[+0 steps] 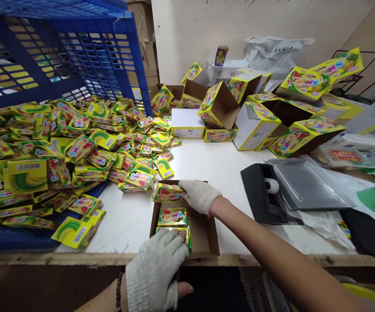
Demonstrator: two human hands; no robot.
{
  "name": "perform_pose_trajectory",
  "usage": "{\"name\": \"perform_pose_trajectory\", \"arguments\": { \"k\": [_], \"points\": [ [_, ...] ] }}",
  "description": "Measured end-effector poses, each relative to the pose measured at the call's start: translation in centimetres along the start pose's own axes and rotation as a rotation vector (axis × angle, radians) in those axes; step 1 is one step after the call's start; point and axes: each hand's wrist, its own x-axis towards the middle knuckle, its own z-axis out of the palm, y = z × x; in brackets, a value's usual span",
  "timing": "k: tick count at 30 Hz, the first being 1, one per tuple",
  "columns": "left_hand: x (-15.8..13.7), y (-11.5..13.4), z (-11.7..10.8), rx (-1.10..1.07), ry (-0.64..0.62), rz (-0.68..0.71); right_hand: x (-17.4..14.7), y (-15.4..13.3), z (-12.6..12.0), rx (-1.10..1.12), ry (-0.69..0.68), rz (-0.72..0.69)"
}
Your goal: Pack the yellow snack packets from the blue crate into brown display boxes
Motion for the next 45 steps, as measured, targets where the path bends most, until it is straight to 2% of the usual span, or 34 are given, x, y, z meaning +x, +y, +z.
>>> {"name": "perform_pose_trajectory", "arguments": {
  "k": [3,6,11,15,19,25,29,32,35,40,45],
  "points": [
    [0.1,0.0,0.0,0.0,0.014,0.007,0.4,-1.0,-0.6,-0.091,-0.144,0.041],
    [0.0,-0.2,0.1,-0.004,0.021,0.009,0.7,-1.5,-1.2,-0.111,-0.191,0.084],
    [0.1,-0.3,0.4,-0.009,0.026,0.021,1.2,-1.9,-1.5,-0.166,-0.188,0.15],
    [0.0,-0.4,0.4,-0.013,0.034,0.019,2.0,-3.3,0.2,-0.186,-0.172,0.14],
    [0.0,-0.4,0.5,-0.007,0.044,0.029,2.3,-4.1,2.2,-0.198,-0.065,0.19],
    [0.0,-0.5,0.9,-0.013,0.079,0.025,1.7,-3.1,2.8,-0.225,-0.061,0.055],
    [0.1,-0.4,0.7,-0.021,0.069,0.014,1.3,-2.9,3.1,-0.234,0.046,-0.012],
    [0.3,-0.1,0.5,-0.016,0.05,0.003,1.7,-3.4,3.7,-0.209,0.038,-0.088],
    [0.3,0.1,0.2,-0.011,0.02,-0.016,2.4,-3.6,4.0,-0.178,0.005,-0.101],
    [0.0,0.3,0.0,-0.008,0.013,-0.017,2.0,-3.5,4.0,-0.193,0.037,-0.114],
    [0.1,0.5,0.1,-0.028,0.016,-0.014,2.9,-4.5,3.9,-0.114,-0.066,-0.087]
  ]
}}
